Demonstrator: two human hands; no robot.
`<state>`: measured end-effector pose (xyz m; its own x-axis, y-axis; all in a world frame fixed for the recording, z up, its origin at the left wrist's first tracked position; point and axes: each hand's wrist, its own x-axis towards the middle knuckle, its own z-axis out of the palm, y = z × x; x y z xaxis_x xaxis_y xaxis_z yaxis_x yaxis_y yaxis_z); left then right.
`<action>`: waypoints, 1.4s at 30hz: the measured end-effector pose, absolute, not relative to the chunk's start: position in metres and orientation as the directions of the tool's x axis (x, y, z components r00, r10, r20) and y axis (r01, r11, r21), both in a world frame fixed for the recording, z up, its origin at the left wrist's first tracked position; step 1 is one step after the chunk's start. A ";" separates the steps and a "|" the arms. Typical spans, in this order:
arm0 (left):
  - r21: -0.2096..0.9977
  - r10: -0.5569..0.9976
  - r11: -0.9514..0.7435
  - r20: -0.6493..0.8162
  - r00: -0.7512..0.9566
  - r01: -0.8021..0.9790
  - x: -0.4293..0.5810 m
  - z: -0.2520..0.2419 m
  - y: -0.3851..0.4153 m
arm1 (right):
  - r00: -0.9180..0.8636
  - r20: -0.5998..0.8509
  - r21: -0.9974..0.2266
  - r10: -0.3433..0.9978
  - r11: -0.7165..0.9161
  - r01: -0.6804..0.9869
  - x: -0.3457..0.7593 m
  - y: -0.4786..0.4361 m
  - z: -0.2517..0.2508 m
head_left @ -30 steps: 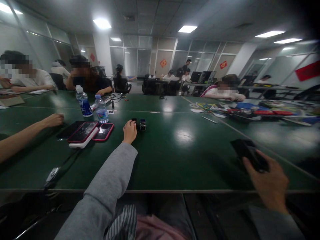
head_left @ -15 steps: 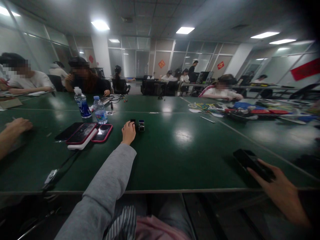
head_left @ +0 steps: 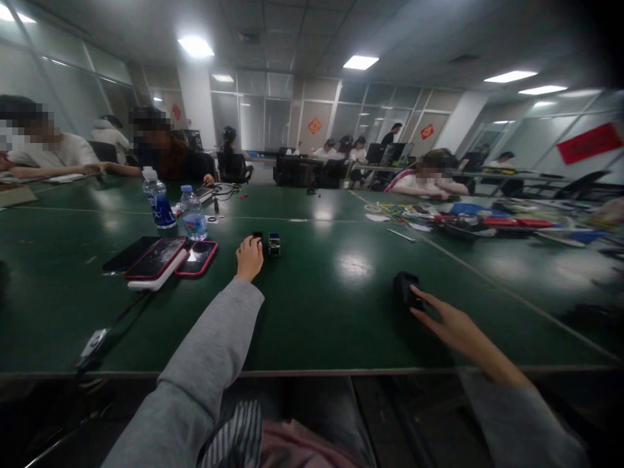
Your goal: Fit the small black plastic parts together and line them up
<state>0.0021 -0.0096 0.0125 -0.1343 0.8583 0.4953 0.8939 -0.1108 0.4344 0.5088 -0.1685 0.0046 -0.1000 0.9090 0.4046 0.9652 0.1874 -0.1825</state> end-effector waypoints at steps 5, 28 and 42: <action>0.452 0.857 -0.121 0.497 -0.137 0.884 0.001 0.010 -0.007 | -0.337 0.258 -0.085 0.905 0.369 0.925 0.414 -0.093 0.029; 0.417 0.842 -0.185 0.535 -0.076 0.890 0.000 0.003 -0.001 | -0.272 0.619 -0.080 0.737 0.404 0.911 0.228 -0.009 0.012; 0.389 0.851 -0.191 0.524 -0.046 0.901 -0.001 0.002 0.000 | -0.504 0.461 -0.228 0.730 0.646 0.728 0.186 -0.025 0.008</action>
